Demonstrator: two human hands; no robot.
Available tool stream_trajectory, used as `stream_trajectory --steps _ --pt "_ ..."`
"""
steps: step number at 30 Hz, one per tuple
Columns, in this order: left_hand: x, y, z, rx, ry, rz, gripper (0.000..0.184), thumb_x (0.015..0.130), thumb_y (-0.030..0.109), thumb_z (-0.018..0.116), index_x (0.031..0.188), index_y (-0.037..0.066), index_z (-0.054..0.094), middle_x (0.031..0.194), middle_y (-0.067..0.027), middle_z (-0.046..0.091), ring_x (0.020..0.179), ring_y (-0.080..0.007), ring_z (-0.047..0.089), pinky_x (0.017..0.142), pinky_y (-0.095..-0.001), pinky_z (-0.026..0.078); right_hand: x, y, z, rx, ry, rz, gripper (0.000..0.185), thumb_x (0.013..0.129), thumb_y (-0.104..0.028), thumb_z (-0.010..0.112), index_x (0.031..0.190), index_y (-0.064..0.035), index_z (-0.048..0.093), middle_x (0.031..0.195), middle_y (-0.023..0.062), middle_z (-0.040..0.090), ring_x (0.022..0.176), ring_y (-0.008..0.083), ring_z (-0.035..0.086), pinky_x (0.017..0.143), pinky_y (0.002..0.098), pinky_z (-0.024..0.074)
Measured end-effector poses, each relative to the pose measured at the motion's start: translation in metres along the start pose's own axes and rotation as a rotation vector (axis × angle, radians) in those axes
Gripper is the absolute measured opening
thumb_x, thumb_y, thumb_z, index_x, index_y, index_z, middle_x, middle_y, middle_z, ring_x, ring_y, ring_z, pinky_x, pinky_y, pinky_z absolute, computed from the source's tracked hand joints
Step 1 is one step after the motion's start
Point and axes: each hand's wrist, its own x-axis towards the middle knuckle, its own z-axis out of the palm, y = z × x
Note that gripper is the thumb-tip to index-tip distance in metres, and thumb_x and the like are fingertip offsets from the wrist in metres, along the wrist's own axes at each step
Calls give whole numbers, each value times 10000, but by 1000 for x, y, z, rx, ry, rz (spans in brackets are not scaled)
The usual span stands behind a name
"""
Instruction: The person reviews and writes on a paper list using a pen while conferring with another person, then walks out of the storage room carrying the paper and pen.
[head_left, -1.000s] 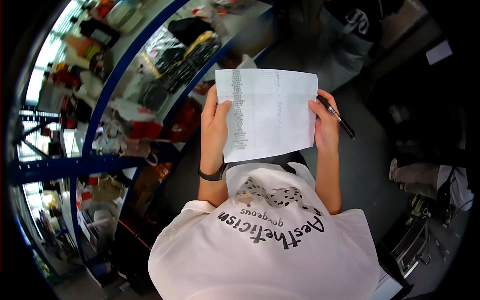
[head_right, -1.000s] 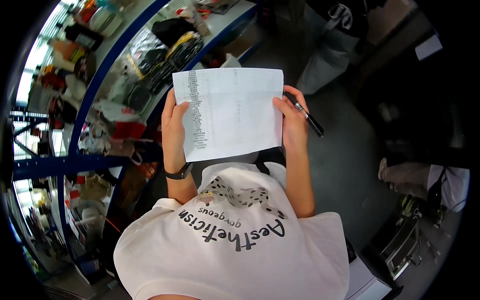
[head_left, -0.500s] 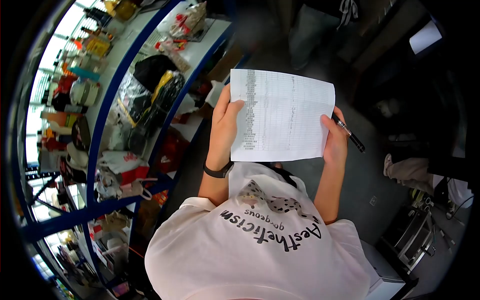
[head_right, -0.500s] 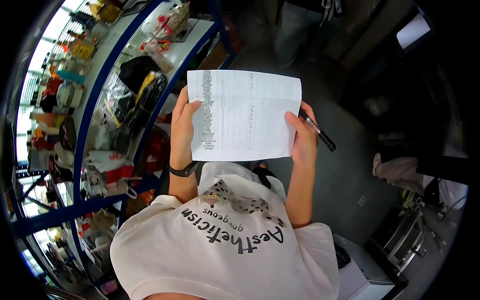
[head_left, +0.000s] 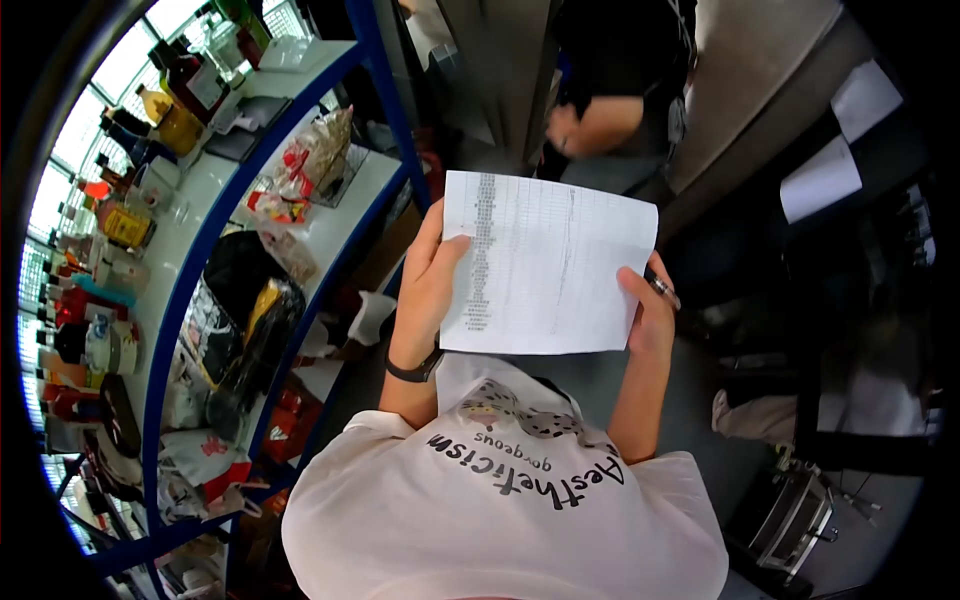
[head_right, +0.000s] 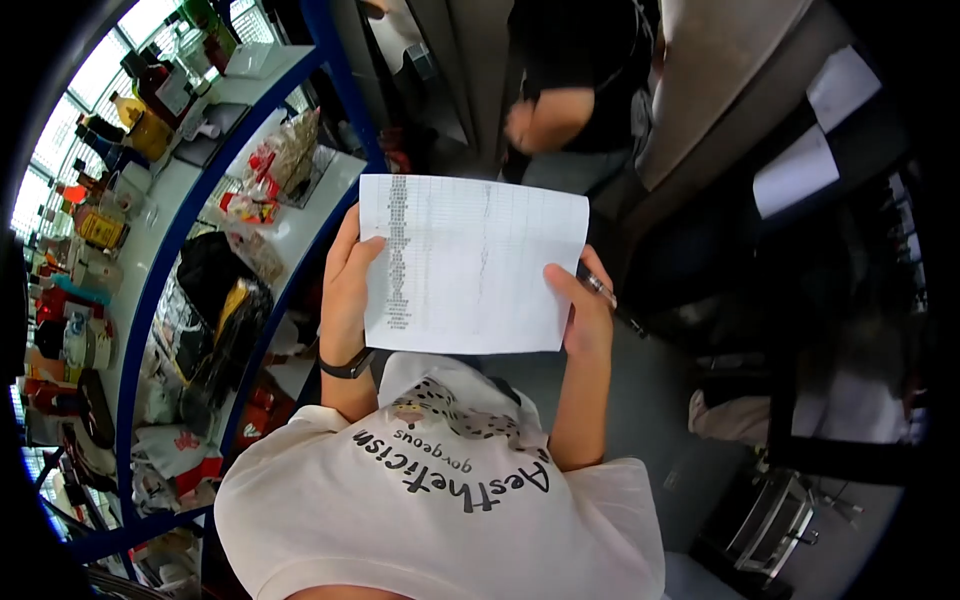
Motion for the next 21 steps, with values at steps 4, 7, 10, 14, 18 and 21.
stream_trajectory --steps 4,7,10,14,18,21 --pt "39 18 1 -21 -4 -27 430 851 6 411 1280 -14 425 1136 -79 563 1007 -121 532 871 -231 393 33 -11 8 -25 -14 -3 456 731 -52 684 1147 47 527 1011 135 629 888 205 615 808 301 481" --pt "50 19 -5 50 13 2 446 843 3 419 1289 -27 411 1137 -66 554 1018 -113 511 893 -231 373 48 -9 5 -71 -56 20 481 728 -50 646 1174 67 511 1049 143 618 945 224 600 863 315 454" --pt "43 26 -19 98 47 37 438 856 8 430 1291 -37 404 1170 -72 540 1045 -114 493 910 -236 359 59 -4 8 -106 -195 41 470 707 -59 659 1141 74 539 1048 147 627 939 234 607 865 315 453" --pt "16 34 -34 86 198 41 435 867 22 429 1300 -22 405 1173 -61 542 1046 -106 492 908 -232 358 85 12 22 -72 -452 155 440 717 -68 678 1118 69 561 1030 145 640 915 225 621 842 312 463" --pt "-6 41 -31 121 424 134 435 840 32 438 1271 -27 431 1131 -91 569 980 -128 556 838 -233 421 103 21 51 -39 -624 260 384 736 -67 694 1084 57 590 995 143 656 878 204 637 795 296 481" --pt "-25 44 -25 133 480 144 435 868 38 425 1301 4 413 1166 -54 545 1047 -107 496 903 -230 363 112 24 61 -27 -713 323 354 751 -53 677 1077 58 591 991 146 656 869 206 641 789 296 488"
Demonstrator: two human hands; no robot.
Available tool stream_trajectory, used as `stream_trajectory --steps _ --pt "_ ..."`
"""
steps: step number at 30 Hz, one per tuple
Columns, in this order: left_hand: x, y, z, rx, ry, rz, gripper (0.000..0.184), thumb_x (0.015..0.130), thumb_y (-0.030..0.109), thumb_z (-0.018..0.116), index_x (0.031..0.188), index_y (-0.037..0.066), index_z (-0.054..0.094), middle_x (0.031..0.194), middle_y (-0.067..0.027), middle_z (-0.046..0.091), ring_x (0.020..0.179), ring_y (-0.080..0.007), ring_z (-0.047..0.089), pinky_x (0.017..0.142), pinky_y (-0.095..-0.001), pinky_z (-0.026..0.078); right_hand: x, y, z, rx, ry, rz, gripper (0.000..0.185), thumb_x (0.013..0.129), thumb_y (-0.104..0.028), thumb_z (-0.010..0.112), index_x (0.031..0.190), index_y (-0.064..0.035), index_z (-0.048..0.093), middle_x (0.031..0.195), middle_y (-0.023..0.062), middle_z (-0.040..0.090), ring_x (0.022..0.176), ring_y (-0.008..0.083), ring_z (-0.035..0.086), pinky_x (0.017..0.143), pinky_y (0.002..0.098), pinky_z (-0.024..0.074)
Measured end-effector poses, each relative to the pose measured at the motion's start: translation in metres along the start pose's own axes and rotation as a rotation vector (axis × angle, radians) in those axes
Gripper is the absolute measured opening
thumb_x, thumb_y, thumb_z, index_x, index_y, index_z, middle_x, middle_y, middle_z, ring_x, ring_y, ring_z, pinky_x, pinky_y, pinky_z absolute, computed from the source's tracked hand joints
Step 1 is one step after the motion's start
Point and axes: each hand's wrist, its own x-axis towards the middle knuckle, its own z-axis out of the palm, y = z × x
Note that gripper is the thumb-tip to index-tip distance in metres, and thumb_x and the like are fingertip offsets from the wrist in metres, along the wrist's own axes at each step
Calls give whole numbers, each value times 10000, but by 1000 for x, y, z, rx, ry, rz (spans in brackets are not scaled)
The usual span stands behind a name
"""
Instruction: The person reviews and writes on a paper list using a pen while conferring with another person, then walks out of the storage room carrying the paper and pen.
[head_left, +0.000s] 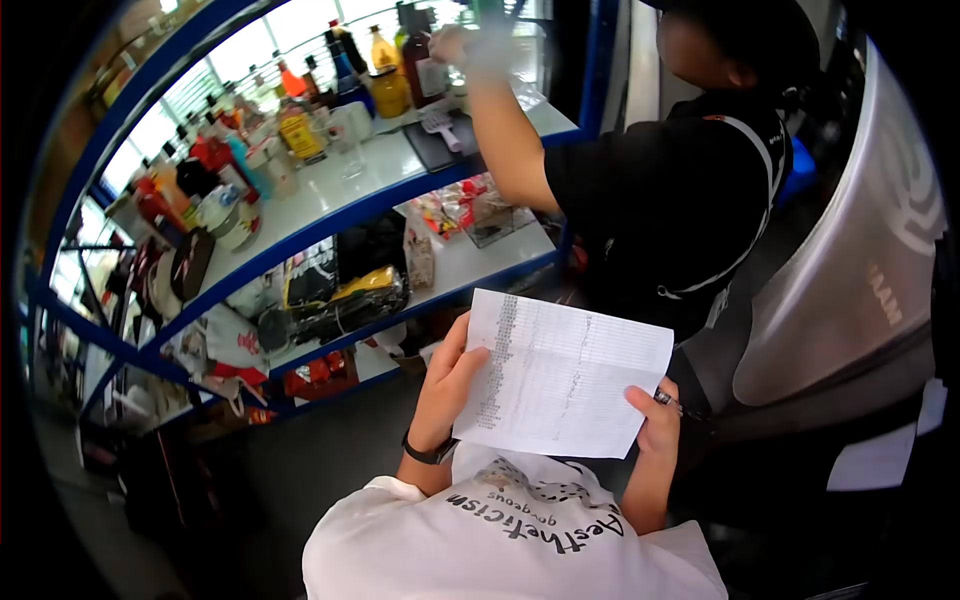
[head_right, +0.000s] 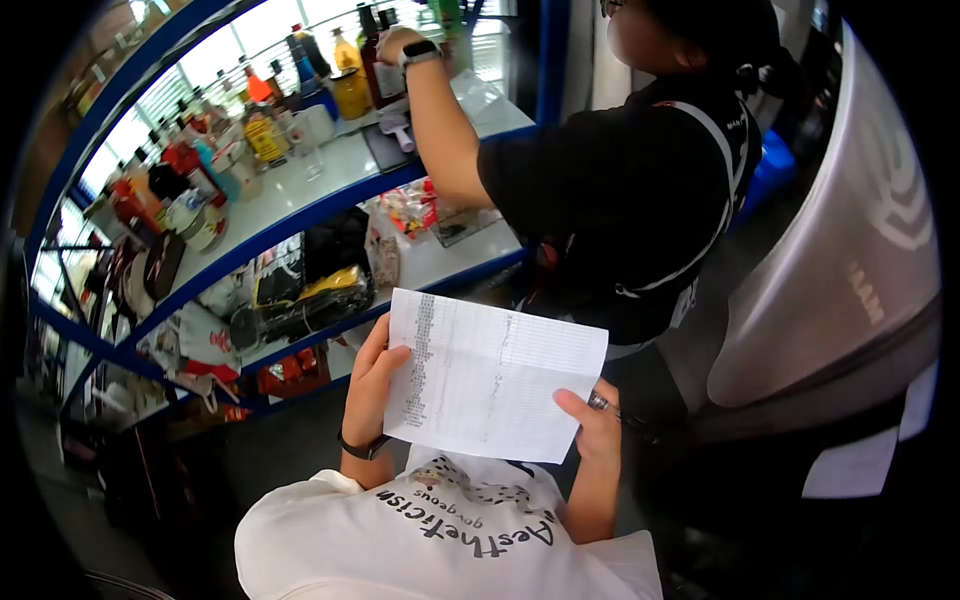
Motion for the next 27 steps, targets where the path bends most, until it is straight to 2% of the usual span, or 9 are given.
stream_trajectory --steps 7,9,12,13,14,16,21,23,27 --pt "-34 -2 18 77 125 57 428 883 86 457 1302 10 411 1152 -45 548 1027 -98 495 893 -228 368 -1 -8 -2 92 -49 92 344 779 -28 640 1096 81 561 1009 161 642 882 221 636 803 300 490" --pt "-41 -8 27 124 144 78 442 861 90 470 1294 16 418 1144 -61 552 991 -105 535 842 -219 416 -9 -9 -10 106 -40 106 351 781 -25 637 1104 84 554 1017 163 638 896 224 632 809 300 487" --pt "-60 -11 42 162 154 62 438 859 90 471 1286 9 419 1123 -51 548 982 -97 513 853 -210 390 -25 -10 -26 94 -21 123 357 770 -24 645 1101 82 561 1018 158 638 904 226 627 818 297 476" --pt "-66 -12 46 176 161 49 438 857 87 472 1284 7 419 1116 -49 548 975 -95 510 854 -208 385 -30 -9 -30 87 -43 122 355 766 -27 650 1094 82 566 1017 156 639 901 225 626 819 297 474" --pt "-71 -12 47 194 181 57 434 864 56 468 1291 -1 411 1086 -71 593 973 -108 531 872 -245 394 -32 -7 -35 79 -66 123 353 762 -29 654 1087 82 571 1016 154 639 899 223 626 820 297 472" --pt "-90 -11 53 230 238 68 428 863 54 470 1284 -4 418 1081 -73 596 970 -106 531 864 -246 400 -39 -6 -38 76 -115 147 339 743 -36 674 1054 75 595 999 143 645 890 217 624 824 299 466" --pt "-139 -15 63 289 411 107 425 861 38 471 1280 -9 426 1083 -77 600 986 -105 528 872 -241 400 -48 15 -44 49 -242 258 360 758 -38 641 1089 81 559 1025 150 630 903 228 615 833 320 470" --pt "-160 -26 63 251 469 114 427 858 37 474 1280 -2 428 1085 -68 601 988 -104 530 872 -239 401 -57 16 -38 94 -252 308 323 735 -24 670 1039 63 603 979 123 648 874 200 617 820 300 464" --pt "-181 -19 61 256 499 119 429 859 50 479 1281 0 425 1075 -88 615 967 -118 558 850 -244 417 -66 16 -27 81 -253 350 330 739 -18 664 1052 64 595 981 126 645 873 204 615 820 301 464"
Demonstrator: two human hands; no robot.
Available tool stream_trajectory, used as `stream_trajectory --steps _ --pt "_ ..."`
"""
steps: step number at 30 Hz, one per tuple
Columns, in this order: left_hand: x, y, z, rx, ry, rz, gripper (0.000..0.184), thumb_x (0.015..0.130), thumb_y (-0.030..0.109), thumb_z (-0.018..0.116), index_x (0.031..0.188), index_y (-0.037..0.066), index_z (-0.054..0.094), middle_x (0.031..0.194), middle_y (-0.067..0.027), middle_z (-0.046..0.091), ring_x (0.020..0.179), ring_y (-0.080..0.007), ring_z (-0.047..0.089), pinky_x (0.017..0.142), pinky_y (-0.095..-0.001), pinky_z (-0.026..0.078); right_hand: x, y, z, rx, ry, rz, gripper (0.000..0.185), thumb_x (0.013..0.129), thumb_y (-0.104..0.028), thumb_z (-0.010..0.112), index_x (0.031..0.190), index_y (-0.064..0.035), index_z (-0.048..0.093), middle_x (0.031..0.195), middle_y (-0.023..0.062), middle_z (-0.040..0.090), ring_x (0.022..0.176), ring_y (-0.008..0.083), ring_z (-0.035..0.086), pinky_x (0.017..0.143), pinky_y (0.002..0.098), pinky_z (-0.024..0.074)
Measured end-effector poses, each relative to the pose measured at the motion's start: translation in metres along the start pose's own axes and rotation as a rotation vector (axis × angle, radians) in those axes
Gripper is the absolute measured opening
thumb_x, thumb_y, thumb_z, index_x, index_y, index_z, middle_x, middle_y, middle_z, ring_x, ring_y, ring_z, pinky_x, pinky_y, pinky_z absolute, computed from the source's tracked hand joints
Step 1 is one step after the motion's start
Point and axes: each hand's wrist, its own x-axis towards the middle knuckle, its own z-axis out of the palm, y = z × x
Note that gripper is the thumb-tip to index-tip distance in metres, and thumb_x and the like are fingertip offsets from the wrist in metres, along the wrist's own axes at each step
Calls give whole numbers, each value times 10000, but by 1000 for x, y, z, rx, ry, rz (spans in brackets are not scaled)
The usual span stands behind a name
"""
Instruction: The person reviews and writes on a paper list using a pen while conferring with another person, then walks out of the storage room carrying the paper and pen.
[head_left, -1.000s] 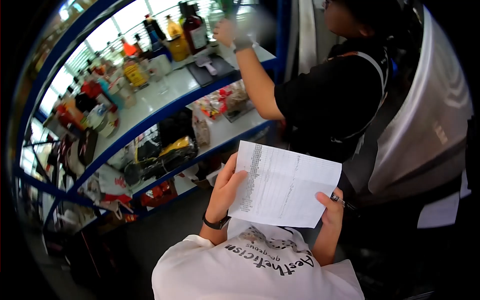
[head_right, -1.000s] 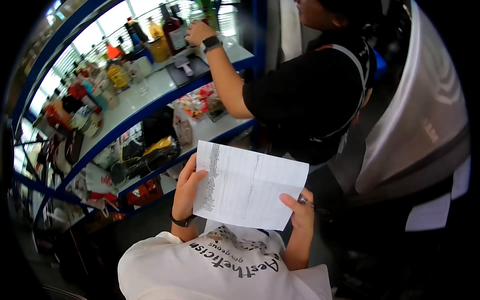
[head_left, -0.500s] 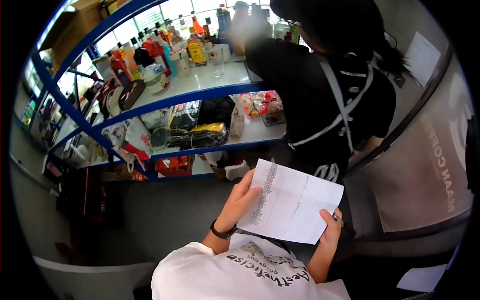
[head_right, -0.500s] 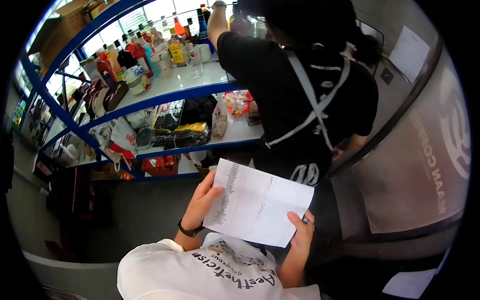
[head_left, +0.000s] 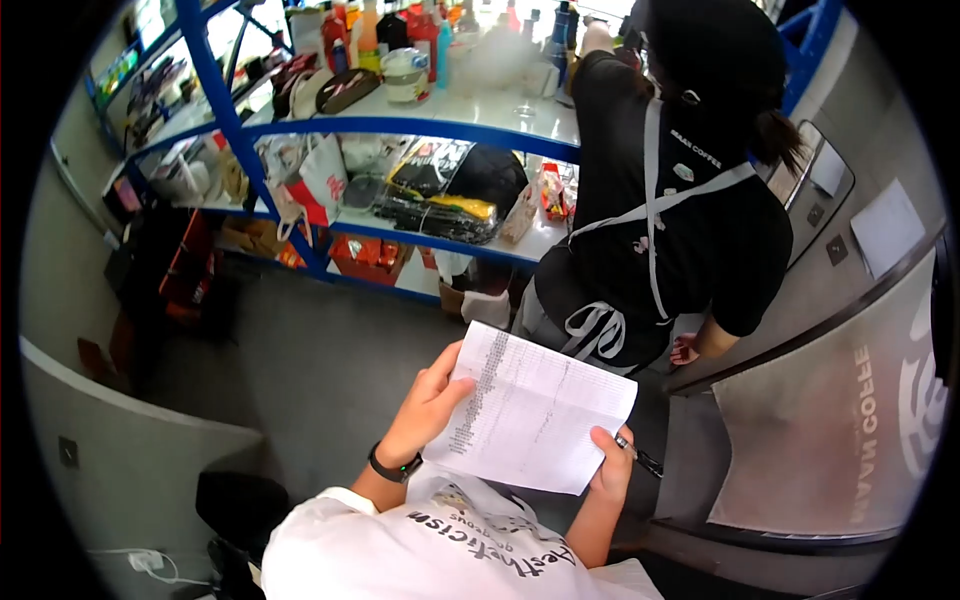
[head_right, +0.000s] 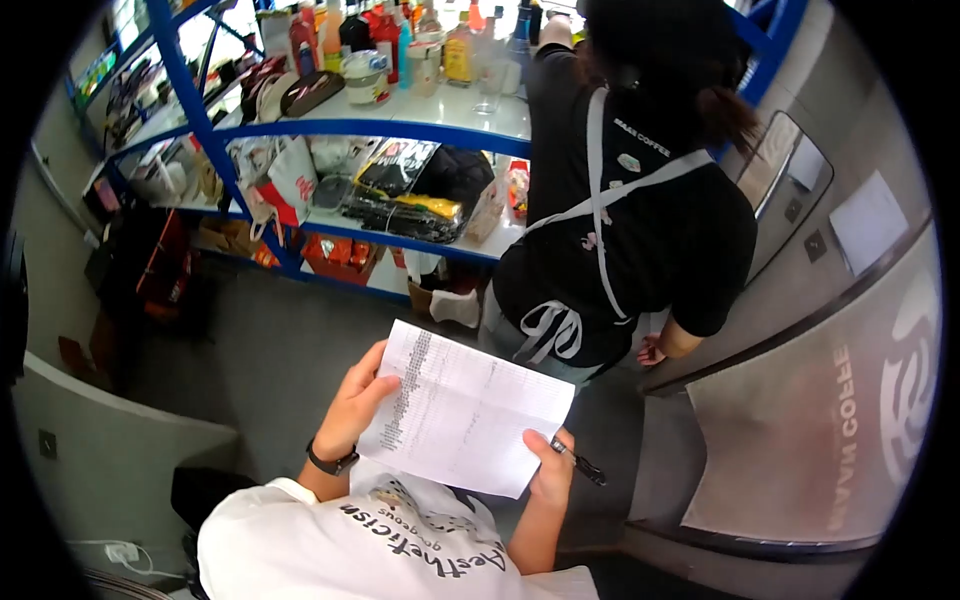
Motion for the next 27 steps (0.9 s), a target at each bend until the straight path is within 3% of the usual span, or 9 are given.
stream_trajectory --steps 1,4,9,20,27 --pt "1 3 -5 4 -12 4 429 861 54 479 1283 1 423 1073 -93 619 962 -121 564 846 -246 420 0 4 -4 -63 -41 -10 393 767 -49 626 1127 76 530 1067 150 610 941 236 600 856 321 455" --pt "7 9 -18 4 -53 51 429 868 66 476 1288 2 415 1081 -109 623 958 -135 581 835 -252 430 0 5 20 -9 -1 -54 379 751 -37 650 1096 84 551 1024 142 626 916 220 607 834 308 461" --pt "32 -6 -63 8 -156 122 444 877 76 471 1306 -4 389 1048 -147 639 945 -169 610 827 -270 439 15 28 61 -28 28 -123 455 774 -59 629 1178 87 478 1079 166 598 963 248 596 857 317 459" --pt "124 -10 -258 -70 -157 125 443 871 65 495 1298 -6 402 1010 -118 655 856 -125 624 748 -231 461 113 154 210 62 29 -117 449 797 -79 598 1200 70 469 1098 169 591 999 256 586 880 333 454" --pt "156 -6 -327 -81 -252 67 433 869 64 489 1290 0 408 995 -124 658 839 -138 631 737 -239 466 128 205 265 124 102 -115 456 822 -98 570 1231 59 444 1130 180 584 1004 269 592 879 347 470"
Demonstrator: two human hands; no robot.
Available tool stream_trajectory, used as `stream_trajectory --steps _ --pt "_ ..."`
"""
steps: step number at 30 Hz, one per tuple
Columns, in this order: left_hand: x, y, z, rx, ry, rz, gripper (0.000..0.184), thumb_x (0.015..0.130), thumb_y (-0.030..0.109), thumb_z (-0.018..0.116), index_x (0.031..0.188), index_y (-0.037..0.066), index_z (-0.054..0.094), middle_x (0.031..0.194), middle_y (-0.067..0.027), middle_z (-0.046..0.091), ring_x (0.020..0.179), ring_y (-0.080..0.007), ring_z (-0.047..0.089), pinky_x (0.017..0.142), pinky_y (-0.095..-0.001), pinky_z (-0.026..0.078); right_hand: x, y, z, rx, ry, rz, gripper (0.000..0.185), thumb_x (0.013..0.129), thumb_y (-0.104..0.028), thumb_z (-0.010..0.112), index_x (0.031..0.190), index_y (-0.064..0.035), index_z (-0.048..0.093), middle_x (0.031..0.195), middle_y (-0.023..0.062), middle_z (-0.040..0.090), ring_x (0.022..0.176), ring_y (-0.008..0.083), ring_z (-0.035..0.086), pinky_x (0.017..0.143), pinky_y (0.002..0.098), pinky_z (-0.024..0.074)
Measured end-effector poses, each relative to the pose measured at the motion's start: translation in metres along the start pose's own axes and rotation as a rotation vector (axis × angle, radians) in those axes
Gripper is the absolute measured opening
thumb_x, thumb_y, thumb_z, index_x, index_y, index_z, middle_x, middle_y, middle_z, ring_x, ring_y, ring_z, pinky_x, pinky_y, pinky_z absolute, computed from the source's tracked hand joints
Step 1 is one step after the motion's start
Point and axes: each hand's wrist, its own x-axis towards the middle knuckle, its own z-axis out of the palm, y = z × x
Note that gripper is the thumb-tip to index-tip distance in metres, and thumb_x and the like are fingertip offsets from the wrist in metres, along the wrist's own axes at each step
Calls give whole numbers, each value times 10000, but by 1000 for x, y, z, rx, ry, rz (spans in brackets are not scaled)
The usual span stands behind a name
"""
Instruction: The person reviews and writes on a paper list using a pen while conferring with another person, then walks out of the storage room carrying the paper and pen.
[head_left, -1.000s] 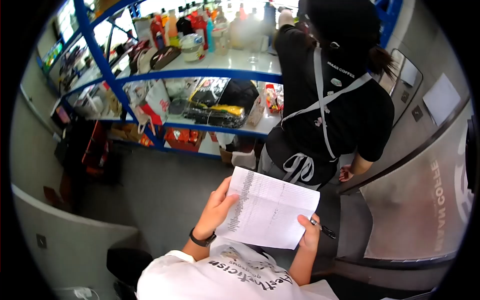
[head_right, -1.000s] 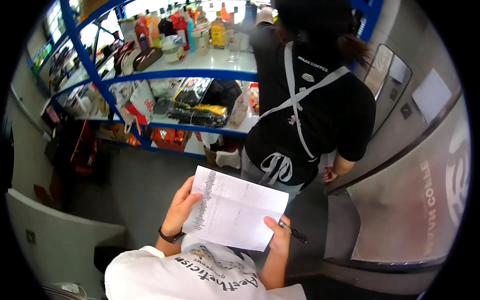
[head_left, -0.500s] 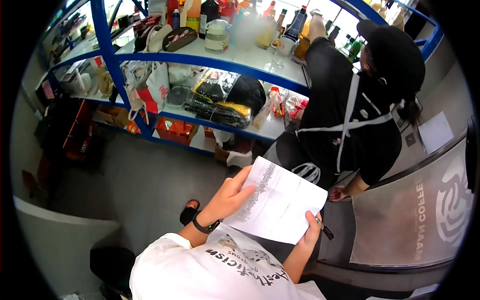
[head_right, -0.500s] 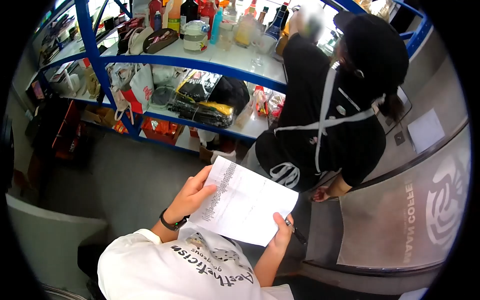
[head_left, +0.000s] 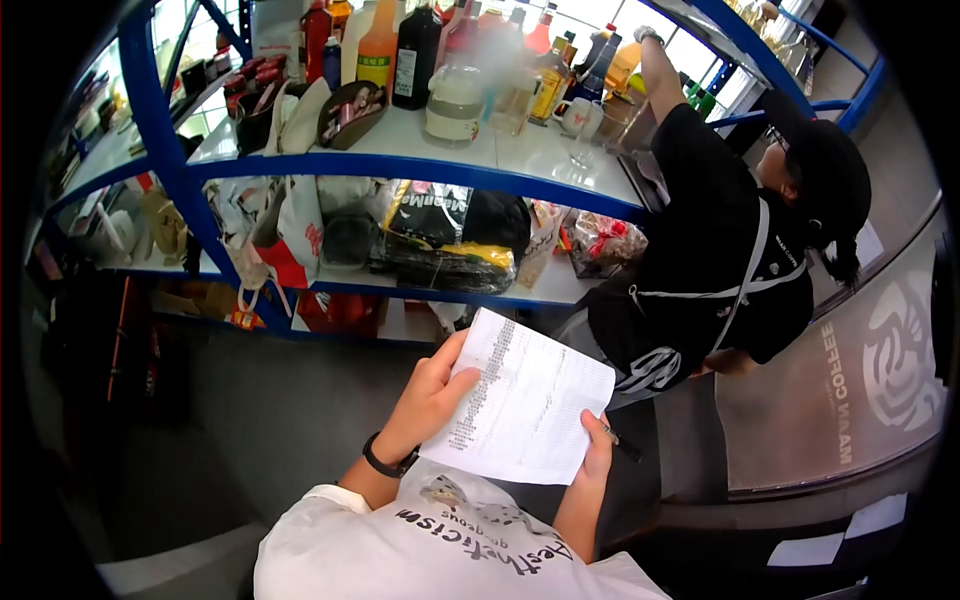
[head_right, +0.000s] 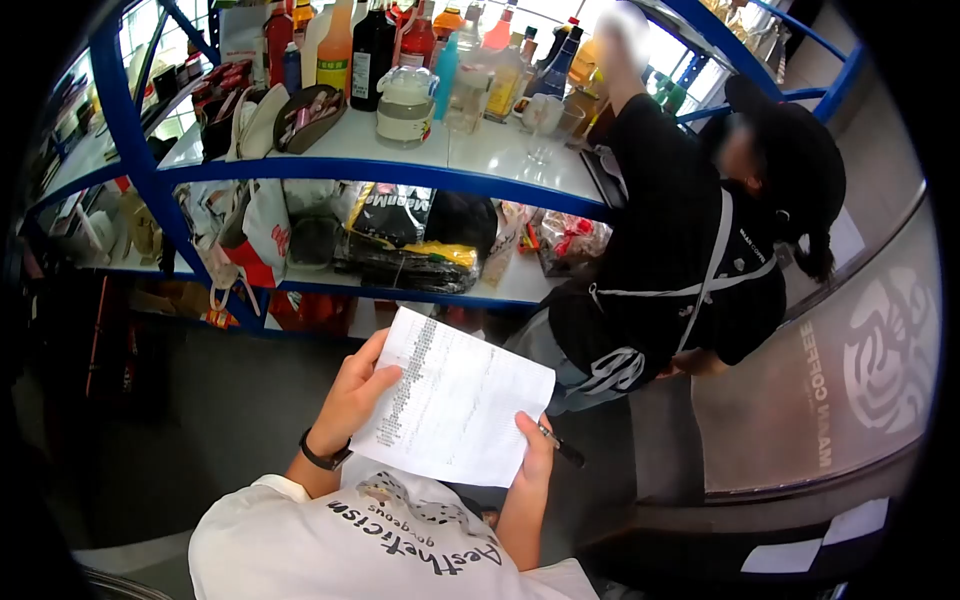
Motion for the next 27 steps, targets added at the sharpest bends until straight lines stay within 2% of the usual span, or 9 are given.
stream_trajectory --steps 13,27 --pt "5 -16 -29 0 -110 -57 403 862 61 491 1256 2 433 951 -133 664 818 -145 633 719 -248 466 -15 29 15 61 100 -48 417 813 -53 563 1202 65 471 1128 172 588 1006 267 590 889 343 460" --pt "8 -19 -25 -41 -112 -23 403 865 59 488 1260 1 431 956 -141 663 835 -168 641 740 -263 469 -13 16 13 19 116 -42 414 818 -51 565 1203 67 470 1130 177 585 1007 264 590 884 347 467"
